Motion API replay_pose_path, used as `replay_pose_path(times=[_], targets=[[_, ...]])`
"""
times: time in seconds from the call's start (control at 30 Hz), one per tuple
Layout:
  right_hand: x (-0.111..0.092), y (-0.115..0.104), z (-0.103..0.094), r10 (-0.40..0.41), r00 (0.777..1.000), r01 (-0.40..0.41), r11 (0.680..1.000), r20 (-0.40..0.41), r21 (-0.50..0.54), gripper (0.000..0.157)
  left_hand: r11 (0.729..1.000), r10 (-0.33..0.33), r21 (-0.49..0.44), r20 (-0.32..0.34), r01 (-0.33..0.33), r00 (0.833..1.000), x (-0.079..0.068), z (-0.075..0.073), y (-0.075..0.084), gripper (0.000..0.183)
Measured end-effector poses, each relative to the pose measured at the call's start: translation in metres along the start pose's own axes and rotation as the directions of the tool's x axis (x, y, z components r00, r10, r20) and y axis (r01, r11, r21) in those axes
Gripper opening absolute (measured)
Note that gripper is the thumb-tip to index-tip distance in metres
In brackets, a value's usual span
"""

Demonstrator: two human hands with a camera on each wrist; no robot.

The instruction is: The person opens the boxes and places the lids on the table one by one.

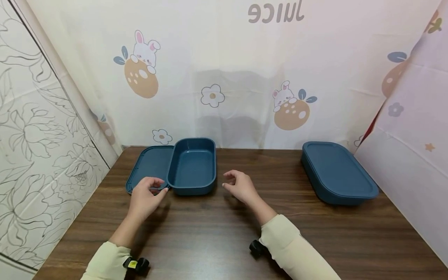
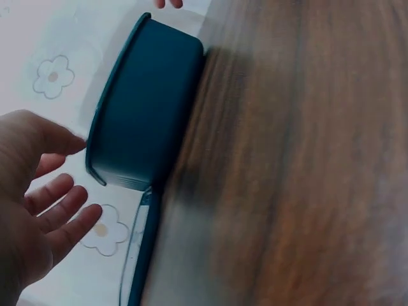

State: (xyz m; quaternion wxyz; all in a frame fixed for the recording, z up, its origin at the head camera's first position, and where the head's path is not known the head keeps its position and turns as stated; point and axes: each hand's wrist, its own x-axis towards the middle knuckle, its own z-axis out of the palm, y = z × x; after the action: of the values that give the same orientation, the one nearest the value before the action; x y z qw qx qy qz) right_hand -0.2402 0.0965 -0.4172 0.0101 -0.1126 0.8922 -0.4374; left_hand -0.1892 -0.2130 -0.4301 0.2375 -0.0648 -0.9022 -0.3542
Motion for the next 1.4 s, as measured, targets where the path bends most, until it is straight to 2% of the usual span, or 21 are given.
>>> replay_pose_path(times=[0.13,0.3,0.43,0.57,0.73,0.9,1.07,1.2,1.4], targets=[[-0.005,0.001,-0.004,-0.071,0.997,0.072,0.99,0.008,-0.121,0.034,0.993,0.11,0.047,0.037,-0.112,0.993,0.001,-0.004,0.003,0.023],[-0.01,0.001,-0.015,-0.137,0.989,0.147,0.971,0.063,-0.189,0.037,0.979,0.179,0.088,0.081,-0.186,0.981,0.001,-0.007,0.009,0.026],[-0.013,0.002,-0.026,-0.184,0.976,0.205,0.96,0.118,-0.193,0.041,0.957,0.265,0.101,0.08,-0.272,0.961,0.001,-0.009,0.011,0.028],[-0.017,0.004,-0.033,-0.251,0.957,0.279,0.934,0.147,-0.224,0.043,0.933,0.334,0.104,0.097,-0.343,0.938,0.001,-0.01,0.015,0.031],[-0.023,0.004,-0.04,-0.308,0.937,0.343,0.901,0.166,-0.265,0.045,0.91,0.383,0.123,0.117,-0.396,0.916,-0.002,-0.013,0.023,0.037],[-0.03,0.003,-0.046,-0.334,0.928,0.369,0.876,0.164,-0.311,0.045,0.88,0.425,0.159,0.158,-0.447,0.891,-0.003,-0.016,0.034,0.043],[-0.038,0.002,-0.051,-0.343,0.924,0.382,0.856,0.17,-0.35,0.047,0.861,0.435,0.182,0.218,-0.475,0.873,-0.003,-0.016,0.042,0.051],[-0.044,0.003,-0.053,-0.365,0.914,0.407,0.824,0.179,-0.395,0.053,0.84,0.458,0.197,0.241,-0.505,0.856,-0.003,-0.014,0.044,0.056],[-0.051,0.005,-0.055,-0.433,0.885,0.46,0.766,0.17,-0.449,0.056,0.811,0.505,0.193,0.245,-0.552,0.828,-0.005,-0.01,0.048,0.057]])
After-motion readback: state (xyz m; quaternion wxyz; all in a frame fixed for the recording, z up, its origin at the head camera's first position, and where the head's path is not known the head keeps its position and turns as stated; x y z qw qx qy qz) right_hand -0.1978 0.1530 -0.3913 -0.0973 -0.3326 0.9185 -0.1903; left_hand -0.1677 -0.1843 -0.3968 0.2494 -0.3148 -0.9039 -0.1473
